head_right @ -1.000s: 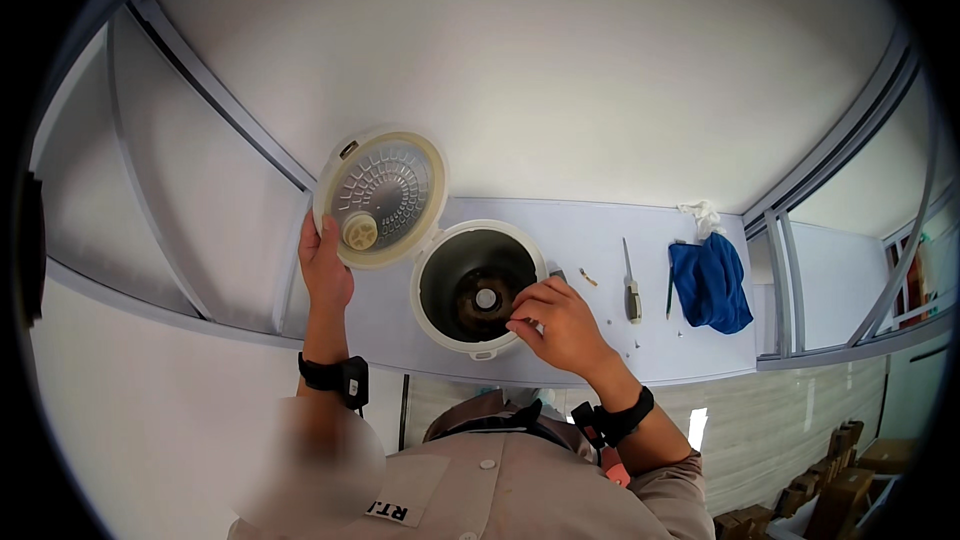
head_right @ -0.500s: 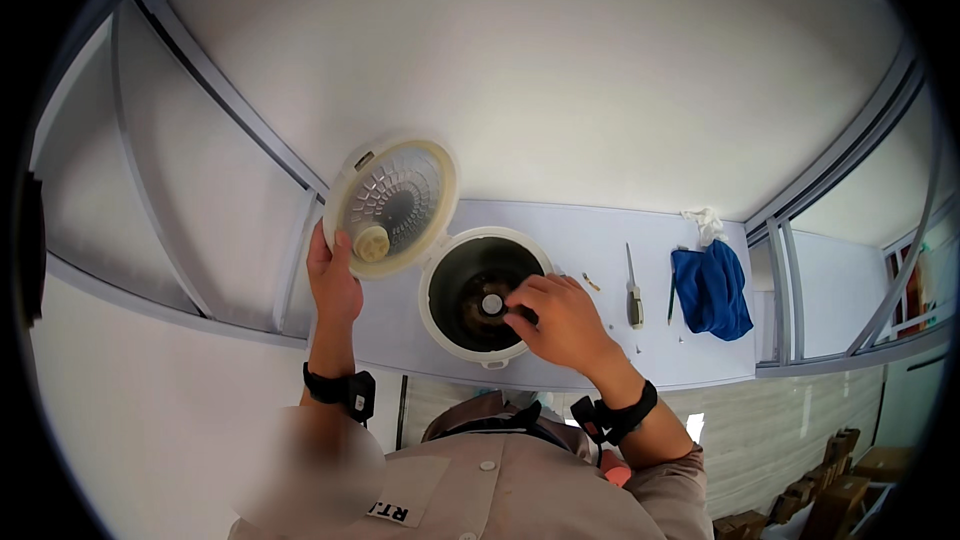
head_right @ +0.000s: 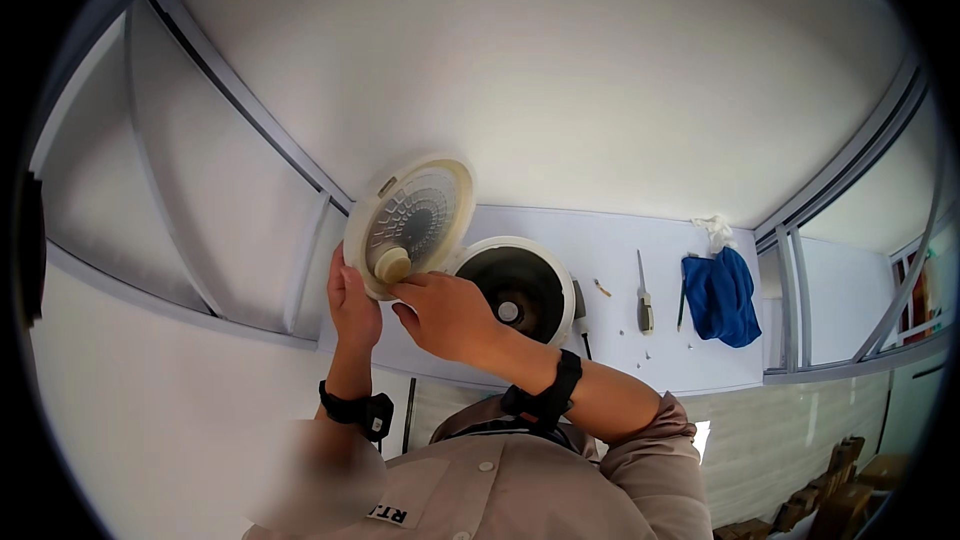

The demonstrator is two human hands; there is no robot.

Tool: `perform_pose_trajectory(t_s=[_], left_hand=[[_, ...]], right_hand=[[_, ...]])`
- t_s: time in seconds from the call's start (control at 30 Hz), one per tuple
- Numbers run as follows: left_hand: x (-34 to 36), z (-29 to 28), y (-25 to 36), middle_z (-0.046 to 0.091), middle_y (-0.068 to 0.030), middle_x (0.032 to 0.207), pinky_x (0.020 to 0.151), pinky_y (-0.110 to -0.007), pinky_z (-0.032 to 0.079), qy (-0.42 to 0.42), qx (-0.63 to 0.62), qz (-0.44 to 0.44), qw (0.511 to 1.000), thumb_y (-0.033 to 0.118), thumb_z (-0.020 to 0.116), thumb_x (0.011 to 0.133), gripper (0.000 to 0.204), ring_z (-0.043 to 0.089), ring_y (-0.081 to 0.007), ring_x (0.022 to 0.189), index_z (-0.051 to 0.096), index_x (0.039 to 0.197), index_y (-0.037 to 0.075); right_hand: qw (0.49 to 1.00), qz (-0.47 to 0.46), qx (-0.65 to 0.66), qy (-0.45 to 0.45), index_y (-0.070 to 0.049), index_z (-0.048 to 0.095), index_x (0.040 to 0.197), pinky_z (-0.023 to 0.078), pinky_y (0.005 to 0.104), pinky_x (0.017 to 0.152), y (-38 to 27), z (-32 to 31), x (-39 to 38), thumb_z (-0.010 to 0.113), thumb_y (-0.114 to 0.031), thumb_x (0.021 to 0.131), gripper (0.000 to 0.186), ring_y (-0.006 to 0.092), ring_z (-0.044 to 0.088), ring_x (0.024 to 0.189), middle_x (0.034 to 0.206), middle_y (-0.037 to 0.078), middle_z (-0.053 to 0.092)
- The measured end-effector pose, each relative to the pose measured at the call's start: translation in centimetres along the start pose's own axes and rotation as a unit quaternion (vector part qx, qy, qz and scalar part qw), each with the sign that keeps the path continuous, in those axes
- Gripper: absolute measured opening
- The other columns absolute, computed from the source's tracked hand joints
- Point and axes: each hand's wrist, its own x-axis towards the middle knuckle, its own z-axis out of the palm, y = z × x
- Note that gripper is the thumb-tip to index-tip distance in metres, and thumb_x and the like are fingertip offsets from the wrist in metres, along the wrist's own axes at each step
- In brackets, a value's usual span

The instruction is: The person disassembles a white rice cooker by removing the lid and using a screwdriver to loosen screws on the base. They remove the inner pot, inspect the heating element, and then reassemble the cooker by placing the pot back and securing the lid.

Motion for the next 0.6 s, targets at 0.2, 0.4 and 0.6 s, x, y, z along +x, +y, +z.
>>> perform_pose_trajectory(t_s=[0.2, 0.4, 0.6], left_hand=[[-0.2, -0.7, -0.6, 0.061, -0.0120, 0.136, 0.108, -0.036, 0.046, 0.010, -0.007, -0.059, 0.998, 0.043, 0.033, 0.114, 0.057, 0.058, -0.0206, 0.125, 0.046, 0.145, -0.004], [-0.3, -0.1, -0.1, 0.061, -0.0129, 0.135, 0.108, -0.035, 0.045, 0.023, 0.034, -0.049, 0.998, 0.046, 0.035, 0.113, 0.060, 0.058, -0.0202, 0.125, 0.047, 0.144, -0.005], [-0.4, -0.3, -0.2, 0.061, -0.0126, 0.134, 0.106, -0.033, 0.046, 0.002, 0.050, -0.039, 0.998, 0.050, 0.036, 0.112, 0.064, 0.059, -0.0191, 0.122, 0.046, 0.144, -0.005]], right_hand=[[0.998, 0.038, -0.014, 0.046, -0.008, 0.066, 0.124, 0.058, 0.0440, 0.075, -0.6, 2.4, -1.0, 0.070, -0.010, 0.089, 0.035, 0.0358, 0.070, 0.091, 0.106, 0.012, 0.072], [0.992, 0.020, 0.005, 0.127, -0.008, 0.072, 0.111, 0.059, 0.0422, 0.073, 0.9, 3.9, -0.8, 0.071, -0.006, 0.089, 0.022, 0.0331, 0.071, 0.087, 0.104, 0.010, 0.070], [0.985, 0.073, 0.074, 0.141, -0.006, 0.074, 0.101, 0.057, 0.0377, 0.070, 0.5, 3.9, -0.1, 0.074, -0.004, 0.088, 0.013, 0.0309, 0.071, 0.082, 0.103, 0.010, 0.069]])
